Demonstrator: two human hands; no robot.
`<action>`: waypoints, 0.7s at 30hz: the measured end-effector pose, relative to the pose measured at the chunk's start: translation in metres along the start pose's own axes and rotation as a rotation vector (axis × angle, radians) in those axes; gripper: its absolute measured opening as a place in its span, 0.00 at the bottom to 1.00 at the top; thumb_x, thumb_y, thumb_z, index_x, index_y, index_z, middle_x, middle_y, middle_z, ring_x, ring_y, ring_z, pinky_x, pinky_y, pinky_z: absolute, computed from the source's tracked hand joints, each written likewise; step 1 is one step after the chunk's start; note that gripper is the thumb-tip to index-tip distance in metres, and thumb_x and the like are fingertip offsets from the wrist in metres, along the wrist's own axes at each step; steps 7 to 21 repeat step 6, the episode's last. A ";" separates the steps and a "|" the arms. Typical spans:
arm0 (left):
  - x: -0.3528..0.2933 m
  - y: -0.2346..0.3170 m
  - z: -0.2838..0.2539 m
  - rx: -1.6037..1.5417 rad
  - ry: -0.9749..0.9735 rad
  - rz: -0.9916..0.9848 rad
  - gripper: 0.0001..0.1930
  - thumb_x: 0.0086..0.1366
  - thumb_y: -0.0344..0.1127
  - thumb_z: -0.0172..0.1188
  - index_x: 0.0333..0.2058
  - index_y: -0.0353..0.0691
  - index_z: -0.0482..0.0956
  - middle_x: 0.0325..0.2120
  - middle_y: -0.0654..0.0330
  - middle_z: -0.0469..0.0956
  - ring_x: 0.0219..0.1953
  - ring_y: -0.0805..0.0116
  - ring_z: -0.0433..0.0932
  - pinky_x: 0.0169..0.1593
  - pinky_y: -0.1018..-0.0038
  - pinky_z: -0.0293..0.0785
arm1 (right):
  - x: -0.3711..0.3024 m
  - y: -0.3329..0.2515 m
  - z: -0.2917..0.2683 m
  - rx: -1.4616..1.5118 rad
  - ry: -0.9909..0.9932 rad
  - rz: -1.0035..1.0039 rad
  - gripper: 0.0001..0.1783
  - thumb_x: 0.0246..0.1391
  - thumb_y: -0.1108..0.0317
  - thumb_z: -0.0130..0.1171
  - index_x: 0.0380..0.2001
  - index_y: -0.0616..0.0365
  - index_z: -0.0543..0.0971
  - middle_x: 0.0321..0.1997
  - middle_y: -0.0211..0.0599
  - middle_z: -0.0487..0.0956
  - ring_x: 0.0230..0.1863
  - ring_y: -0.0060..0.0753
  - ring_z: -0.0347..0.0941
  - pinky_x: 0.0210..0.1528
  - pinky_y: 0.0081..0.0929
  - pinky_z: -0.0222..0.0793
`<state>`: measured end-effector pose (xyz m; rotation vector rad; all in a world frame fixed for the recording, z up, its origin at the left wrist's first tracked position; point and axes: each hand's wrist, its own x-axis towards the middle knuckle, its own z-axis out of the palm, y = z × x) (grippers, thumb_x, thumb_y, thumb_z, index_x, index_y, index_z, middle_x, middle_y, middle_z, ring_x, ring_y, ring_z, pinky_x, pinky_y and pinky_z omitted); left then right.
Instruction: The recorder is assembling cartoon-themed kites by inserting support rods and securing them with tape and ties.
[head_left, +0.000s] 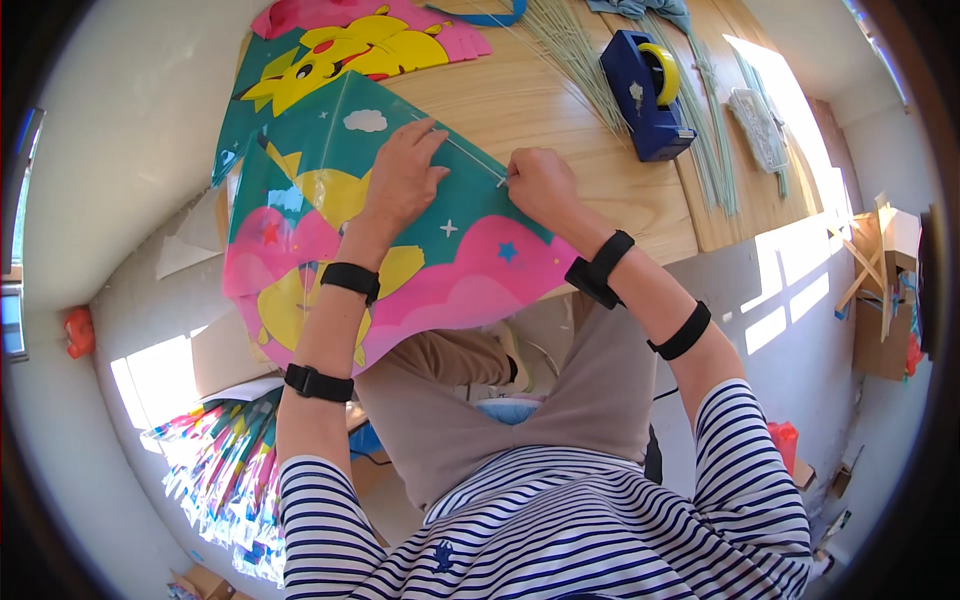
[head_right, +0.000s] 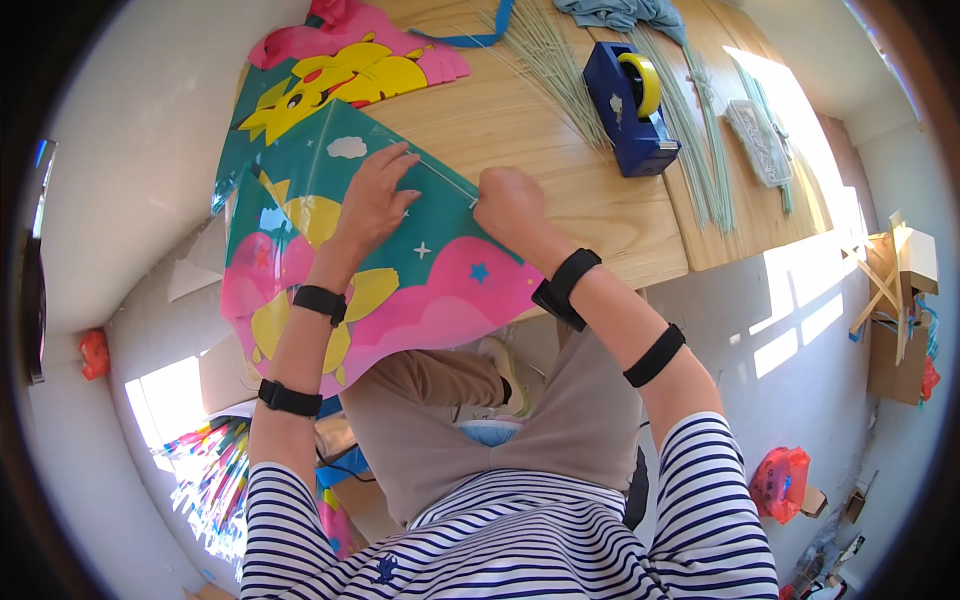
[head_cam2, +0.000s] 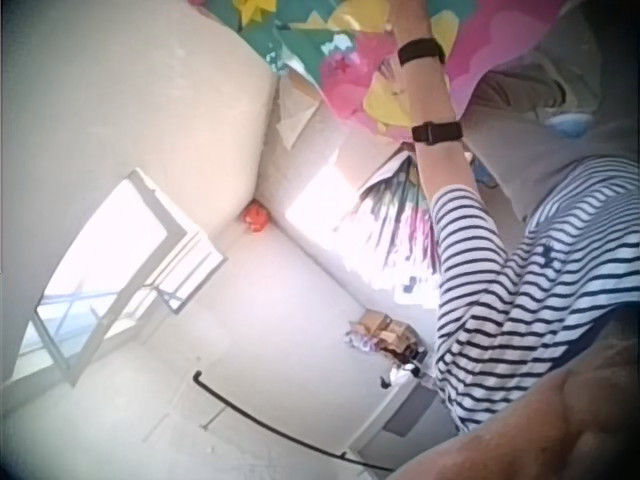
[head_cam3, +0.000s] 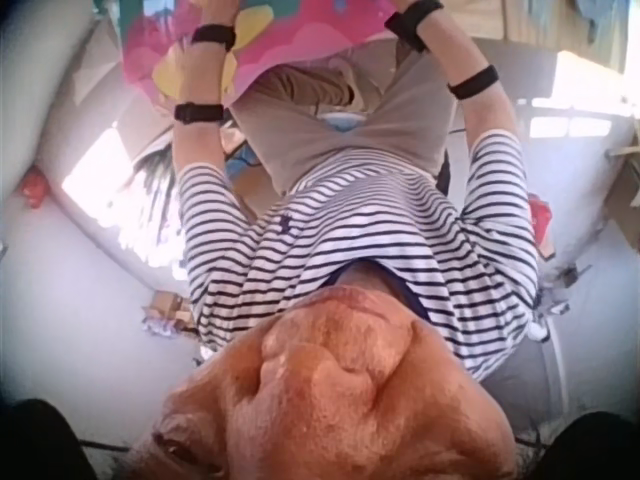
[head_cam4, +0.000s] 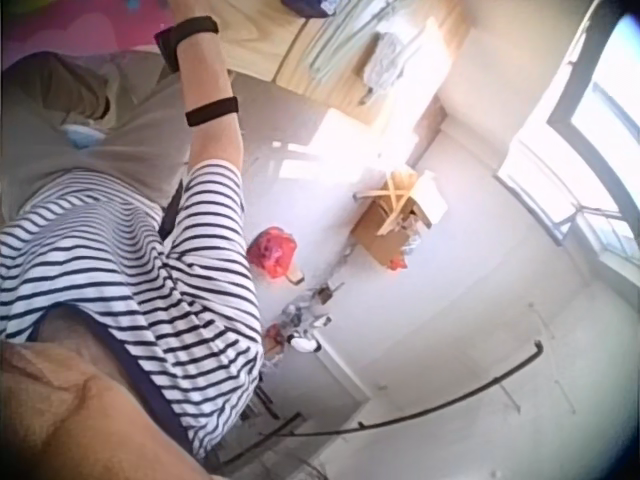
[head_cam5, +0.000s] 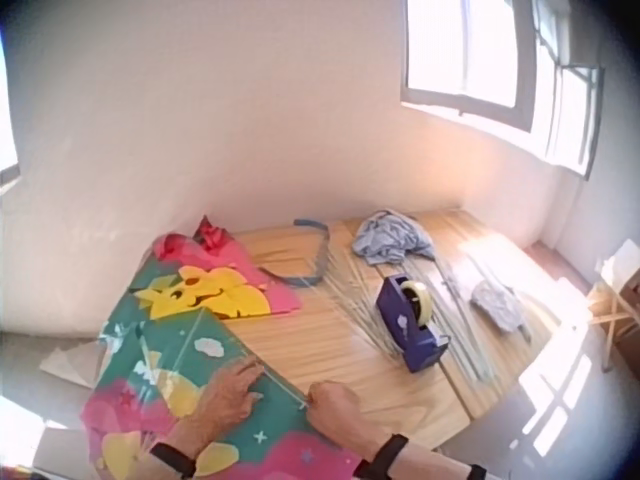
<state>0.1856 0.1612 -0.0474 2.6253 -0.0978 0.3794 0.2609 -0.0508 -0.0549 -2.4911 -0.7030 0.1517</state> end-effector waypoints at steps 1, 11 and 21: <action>-0.004 0.008 0.008 0.016 -0.013 0.023 0.27 0.52 0.31 0.69 0.53 0.37 0.75 0.59 0.49 0.69 0.61 0.48 0.67 0.64 0.60 0.65 | 0.001 -0.002 0.001 -0.024 -0.001 -0.008 0.06 0.41 0.74 0.56 0.24 0.62 0.82 0.28 0.54 0.81 0.35 0.59 0.78 0.38 0.47 0.74; -0.018 0.022 0.020 0.043 -0.055 -0.031 0.27 0.52 0.31 0.69 0.53 0.37 0.76 0.60 0.47 0.69 0.61 0.47 0.67 0.65 0.60 0.64 | 0.002 -0.012 0.003 -0.114 -0.014 0.015 0.07 0.40 0.72 0.57 0.23 0.60 0.82 0.28 0.56 0.80 0.36 0.63 0.78 0.41 0.51 0.73; -0.018 0.022 0.020 0.043 -0.055 -0.031 0.27 0.52 0.31 0.69 0.53 0.37 0.76 0.60 0.47 0.69 0.61 0.47 0.67 0.65 0.60 0.64 | 0.002 -0.012 0.003 -0.114 -0.014 0.015 0.07 0.40 0.72 0.57 0.23 0.60 0.82 0.28 0.56 0.80 0.36 0.63 0.78 0.41 0.51 0.73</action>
